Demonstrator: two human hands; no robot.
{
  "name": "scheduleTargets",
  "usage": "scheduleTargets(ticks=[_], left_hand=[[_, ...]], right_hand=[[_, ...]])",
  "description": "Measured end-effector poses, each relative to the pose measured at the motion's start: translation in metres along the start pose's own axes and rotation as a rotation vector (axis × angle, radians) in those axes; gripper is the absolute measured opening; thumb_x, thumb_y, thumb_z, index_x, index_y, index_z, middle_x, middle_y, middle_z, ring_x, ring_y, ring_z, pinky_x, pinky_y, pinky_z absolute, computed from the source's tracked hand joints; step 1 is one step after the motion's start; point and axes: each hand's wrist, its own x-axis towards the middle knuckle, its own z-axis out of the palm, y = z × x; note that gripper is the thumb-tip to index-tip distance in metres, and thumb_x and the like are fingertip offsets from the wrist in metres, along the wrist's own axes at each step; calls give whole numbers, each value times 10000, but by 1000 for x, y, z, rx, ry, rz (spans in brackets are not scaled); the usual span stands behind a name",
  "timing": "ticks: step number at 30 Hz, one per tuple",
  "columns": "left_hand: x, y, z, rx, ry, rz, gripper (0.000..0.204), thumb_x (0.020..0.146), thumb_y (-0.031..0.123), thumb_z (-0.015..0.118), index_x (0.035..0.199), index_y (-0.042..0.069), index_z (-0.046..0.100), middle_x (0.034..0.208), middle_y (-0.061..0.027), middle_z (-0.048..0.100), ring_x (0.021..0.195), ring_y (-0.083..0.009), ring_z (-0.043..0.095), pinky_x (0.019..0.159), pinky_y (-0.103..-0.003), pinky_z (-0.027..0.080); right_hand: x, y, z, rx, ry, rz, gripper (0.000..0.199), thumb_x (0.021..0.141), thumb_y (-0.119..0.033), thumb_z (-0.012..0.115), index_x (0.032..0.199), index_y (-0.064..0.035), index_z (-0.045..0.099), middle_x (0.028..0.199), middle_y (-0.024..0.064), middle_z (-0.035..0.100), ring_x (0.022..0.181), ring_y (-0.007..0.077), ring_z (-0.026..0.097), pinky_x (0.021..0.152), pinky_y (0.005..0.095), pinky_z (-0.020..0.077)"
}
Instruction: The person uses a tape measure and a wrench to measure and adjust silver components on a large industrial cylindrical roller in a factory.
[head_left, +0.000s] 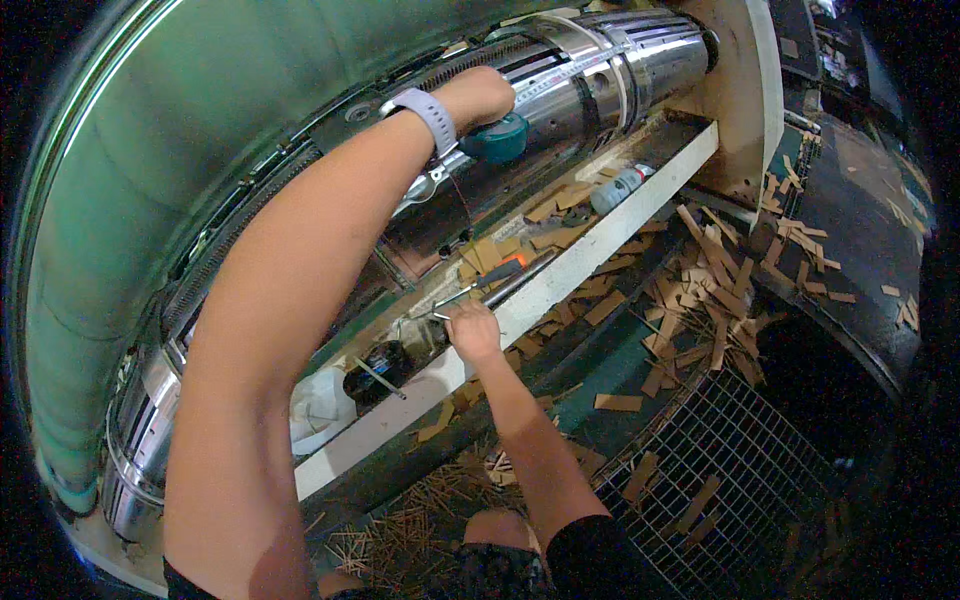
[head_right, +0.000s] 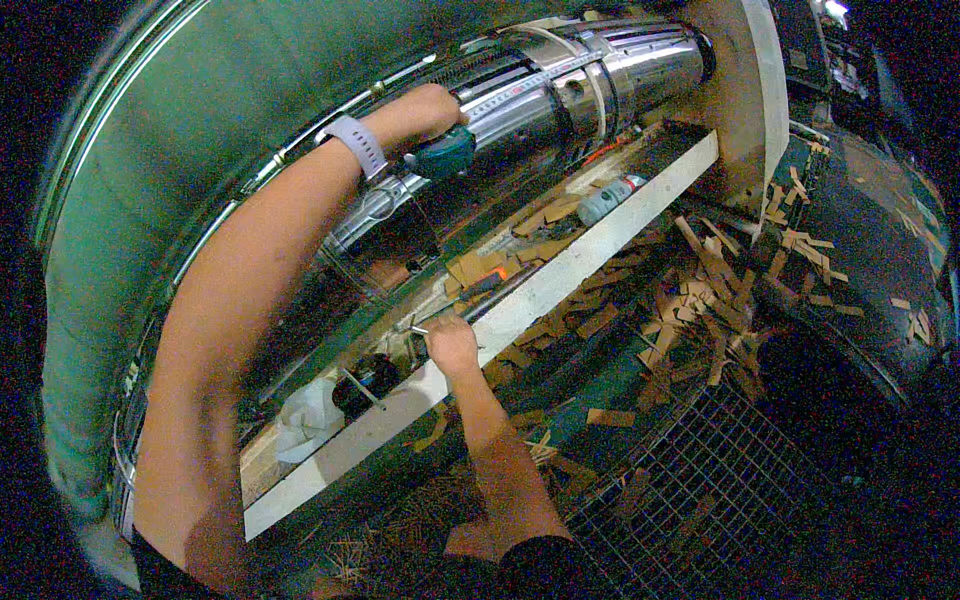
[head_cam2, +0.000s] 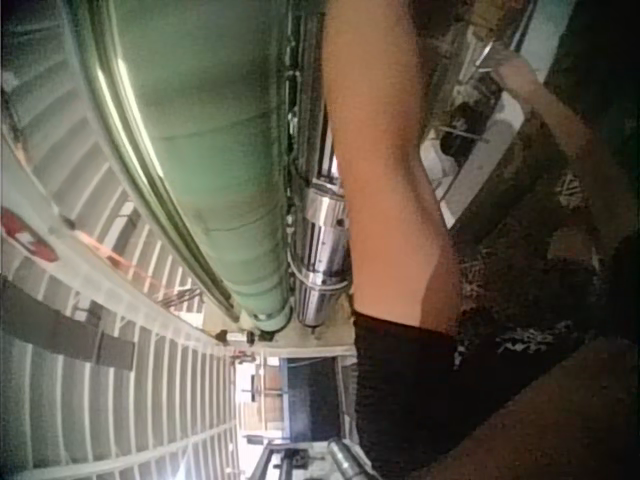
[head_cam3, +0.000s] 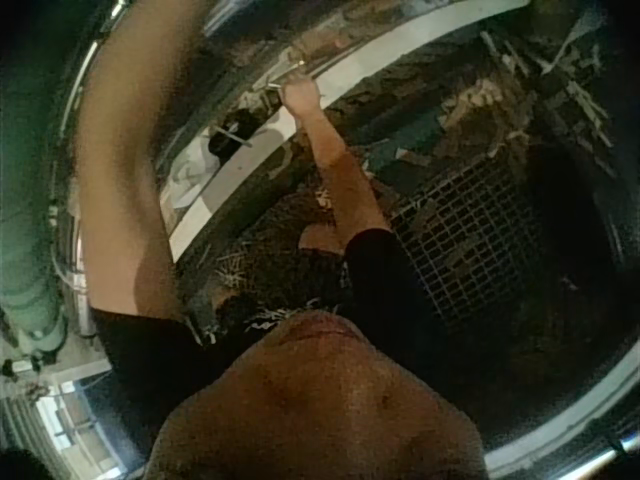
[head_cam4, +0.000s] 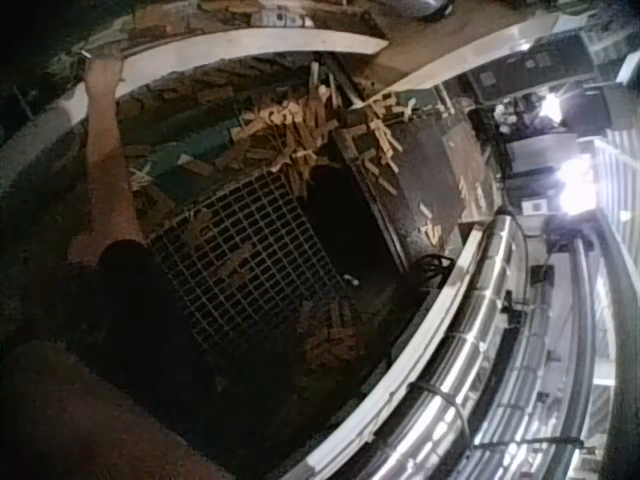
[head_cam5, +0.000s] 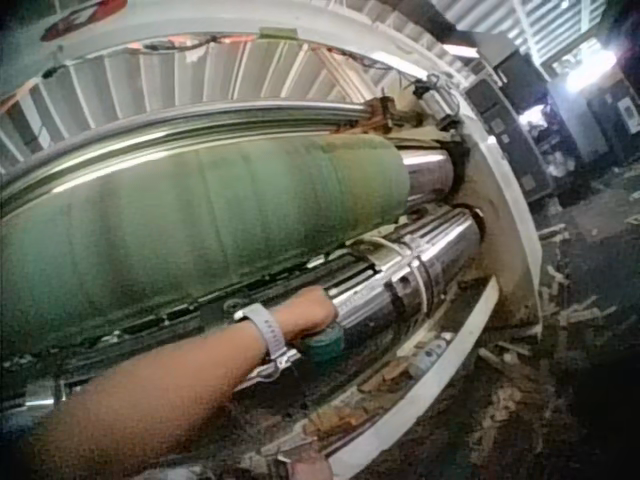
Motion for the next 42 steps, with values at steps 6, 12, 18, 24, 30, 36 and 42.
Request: scheduleTargets(ticks=[6,12,18,24,30,36,42], left_hand=[[5,-33,21,-124,-50,48,376,785,313,584,892,-45,629,934,-204,619,868,-334,601,740,-394,463],[-69,-30,2,-486,-35,-168,343,839,373,509,818,56,639,738,-112,614,677,-227,570,649,-357,458],[-205,-47,-30,-846,-229,-207,196,862,187,507,820,9,577,684,-34,583,652,-97,536,632,-251,426],[-220,-53,-21,-871,-31,-150,196,859,169,512,754,8,547,631,-29,547,603,-94,514,574,-260,411],[-109,-19,-23,-492,215,-66,305,803,283,534,796,-10,621,787,-223,598,741,-358,581,688,-411,463],[-23,-7,-10,-397,135,-231,338,773,275,588,901,-34,633,944,-239,601,891,-369,586,783,-393,463],[-8,-21,-1,-281,198,-248,313,734,304,560,795,11,653,811,-208,624,776,-367,602,728,-412,480]], right_hand=[[2,-7,-1,-6,-5,-7,123,711,-163,614,704,-41,600,706,115,570,779,275,557,701,370,451],[0,-3,-3,-58,-110,29,146,715,-171,599,694,-27,597,737,125,594,792,282,562,695,383,459],[-3,-9,6,-13,25,-60,126,716,-186,588,722,-64,619,732,112,596,772,271,564,738,378,446],[1,5,10,-54,19,-31,139,706,-184,588,645,-59,586,674,124,571,692,288,548,643,402,447],[1,-8,7,-91,-44,-27,122,698,-167,627,723,-50,605,707,103,569,747,270,545,711,376,441],[0,-9,-2,-52,-71,6,125,709,-167,621,749,-51,603,726,97,567,770,263,546,713,371,442],[0,-5,1,-86,-59,4,128,723,-174,611,749,-49,598,748,105,586,790,264,555,731,364,440]])
